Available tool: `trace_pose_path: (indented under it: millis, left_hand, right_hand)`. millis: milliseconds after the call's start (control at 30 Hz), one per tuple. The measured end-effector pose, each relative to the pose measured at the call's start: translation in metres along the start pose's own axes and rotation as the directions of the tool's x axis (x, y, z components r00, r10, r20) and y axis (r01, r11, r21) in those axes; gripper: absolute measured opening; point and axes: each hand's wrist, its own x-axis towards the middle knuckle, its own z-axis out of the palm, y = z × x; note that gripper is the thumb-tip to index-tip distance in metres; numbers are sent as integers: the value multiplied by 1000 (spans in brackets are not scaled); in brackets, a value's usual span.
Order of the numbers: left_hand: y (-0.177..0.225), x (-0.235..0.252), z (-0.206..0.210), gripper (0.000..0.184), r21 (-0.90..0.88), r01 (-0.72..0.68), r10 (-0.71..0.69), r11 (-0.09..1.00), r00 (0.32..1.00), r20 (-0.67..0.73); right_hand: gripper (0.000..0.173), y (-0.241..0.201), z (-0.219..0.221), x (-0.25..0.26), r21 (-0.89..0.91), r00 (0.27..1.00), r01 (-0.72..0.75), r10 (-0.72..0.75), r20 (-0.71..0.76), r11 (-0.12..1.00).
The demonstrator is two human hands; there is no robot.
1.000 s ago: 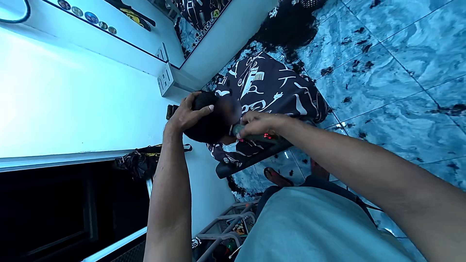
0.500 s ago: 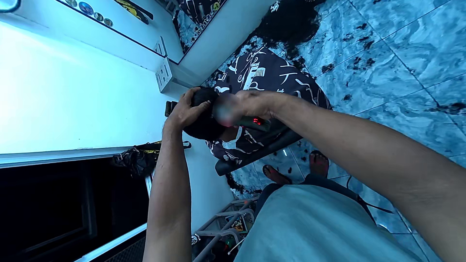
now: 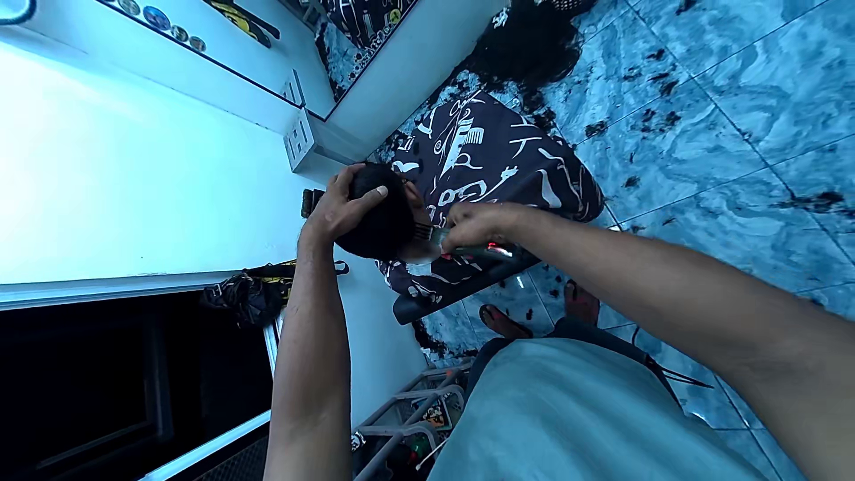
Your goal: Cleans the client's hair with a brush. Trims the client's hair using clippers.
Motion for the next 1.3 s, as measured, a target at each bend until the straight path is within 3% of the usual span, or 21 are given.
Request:
trace_pose_path:
  millis: [67,167,233,333,433,467,567,633,700,800,867,933,967,1033,1100,1167,1233,1300]
  left_hand:
    - [-2,0,0,84,10,-3,3,1000,1000,3]
    - [-4,0,0,85,3,-1,1,1000,1000,-2]
    - [-3,-1,0,86,-7,-2,2,1000,1000,-3]
    - [-4,-1,0,87,-1,3,-3,1000,1000,-10]
    - [-5,-1,2,88,-11,-6,6,1000,1000,-15]
    - [-6,-2,2,88,-14,-5,4,1000,1000,-16]
    - [-6,-5,3,89,-8,11,-12,1000,1000,-26]
    - [-8,-3,4,89,15,2,-2,1000,999,-44]
    - [-11,-2,6,89,25,8,-6,1000,999,-53]
    - [-5,-9,5,85,18,-52,54,998,989,-139]
    - [6,-17,13,71,126,-177,213,976,896,-391]
    - [11,-24,29,54,404,-244,443,881,726,-526]
    - [7,-31,39,49,545,-255,548,799,681,-486]
    - [-11,-59,69,49,700,-335,676,631,680,-284]
    - [-40,-106,109,42,646,-531,710,549,703,-26]
    - [-61,-156,144,41,514,-673,694,532,694,190]
    - [-56,-178,171,45,251,-741,717,623,669,196]
    - [-16,-169,194,43,-38,-685,686,728,728,16]
  right_hand:
    - [30,11,6,6,100,1000,9,-7,-17,995]
    - [29,8,12,5,292,984,181,-172,-55,939]
    - [31,11,19,6,228,978,210,-199,-67,951]
    - [29,16,25,7,125,994,104,-98,-56,987]
    - [29,7,22,3,383,983,184,-177,-54,905]
    - [30,4,22,2,394,978,207,-203,-52,895]
    - [27,6,24,0,146,989,143,-138,-45,979]
    - [27,6,22,-1,161,993,106,-97,-63,981]
    - [33,-6,16,-4,273,979,205,-195,-63,940]
    - [30,-15,8,-17,10,956,287,-286,-57,958]
    - [29,14,6,-39,-21,968,244,-245,-63,970]
    - [31,67,5,-72,213,982,191,-183,-54,958]
    - [34,99,4,-91,353,989,149,-138,-57,924]
    - [43,168,5,-131,578,995,54,3,-97,814]
    - [56,233,12,-178,725,970,-15,185,-156,689]
    - [63,284,25,-225,816,921,-1,319,-225,578]
    - [59,318,39,-260,885,878,98,379,-292,455]
    - [45,329,46,-275,897,834,224,402,-379,380]
